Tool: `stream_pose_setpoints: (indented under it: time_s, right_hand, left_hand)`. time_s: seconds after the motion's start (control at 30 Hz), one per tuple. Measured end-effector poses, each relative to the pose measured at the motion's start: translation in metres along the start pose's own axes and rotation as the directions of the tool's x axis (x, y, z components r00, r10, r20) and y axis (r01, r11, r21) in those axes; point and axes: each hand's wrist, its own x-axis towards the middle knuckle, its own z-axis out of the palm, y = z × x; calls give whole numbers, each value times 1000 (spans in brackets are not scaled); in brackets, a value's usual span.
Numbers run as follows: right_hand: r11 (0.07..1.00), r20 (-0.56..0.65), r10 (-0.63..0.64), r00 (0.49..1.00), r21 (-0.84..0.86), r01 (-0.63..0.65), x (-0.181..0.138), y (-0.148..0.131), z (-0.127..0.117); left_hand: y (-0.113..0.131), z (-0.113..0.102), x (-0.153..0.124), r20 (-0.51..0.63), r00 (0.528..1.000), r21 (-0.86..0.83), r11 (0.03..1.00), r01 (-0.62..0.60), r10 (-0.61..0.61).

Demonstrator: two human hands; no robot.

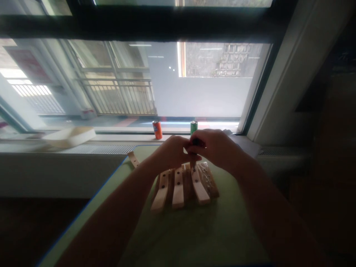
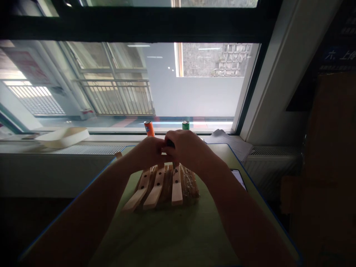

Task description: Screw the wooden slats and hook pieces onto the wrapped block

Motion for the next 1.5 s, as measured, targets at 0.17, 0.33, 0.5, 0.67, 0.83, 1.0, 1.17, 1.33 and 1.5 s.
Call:
stream_pose_setpoints:
  time_s: [0.17, 0.33, 0.5, 0.67, 0.83, 1.0, 1.17, 1.33, 1.5]
  right_hand:
    - [999, -28, -17, 999, -35, 16, 0, -1, -4]
    - [998, -13, -49, 999, -26, 49, 2, 2, -4]
    - [997, -40, -74, 996, -5, 73, 4, 4, -3]
    - [998, -60, -54, 997, 28, 56, 3, 4, -2]
    - [999, -65, -46, 997, 15, 47, 6, 10, 5]
    - [999, -38, -41, 998, 28, 43, 6, 13, 6]
    - [998, -42, -32, 999, 48, 34, 5, 12, 5]
    - [998, -62, -33, 998, 50, 36, 5, 12, 7]
    - [998, -61, -60, 996, -19, 59, 6, 12, 8]
  left_hand:
    - [0, 1, 0, 13, 1000, -35, 999, 8, -7]
    - [-1, 6, 1, 71, 997, -28, 1000, 0, 2]
    - [6, 4, -1, 58, 998, -30, 999, 13, -12]
    - [5, 0, -2, 64, 998, 9, 1000, 24, -25]
    - [-3, 3, 0, 100, 995, 20, 1000, 17, -19]
    - [-6, 7, 1, 87, 995, -104, 993, 49, -40]
    - [-1, 7, 0, 70, 996, -156, 986, 63, -52]
    - [-3, 9, 1, 69, 998, -57, 998, 16, -12]
    - [-8, 11, 1, 51, 999, -38, 999, -5, 7]
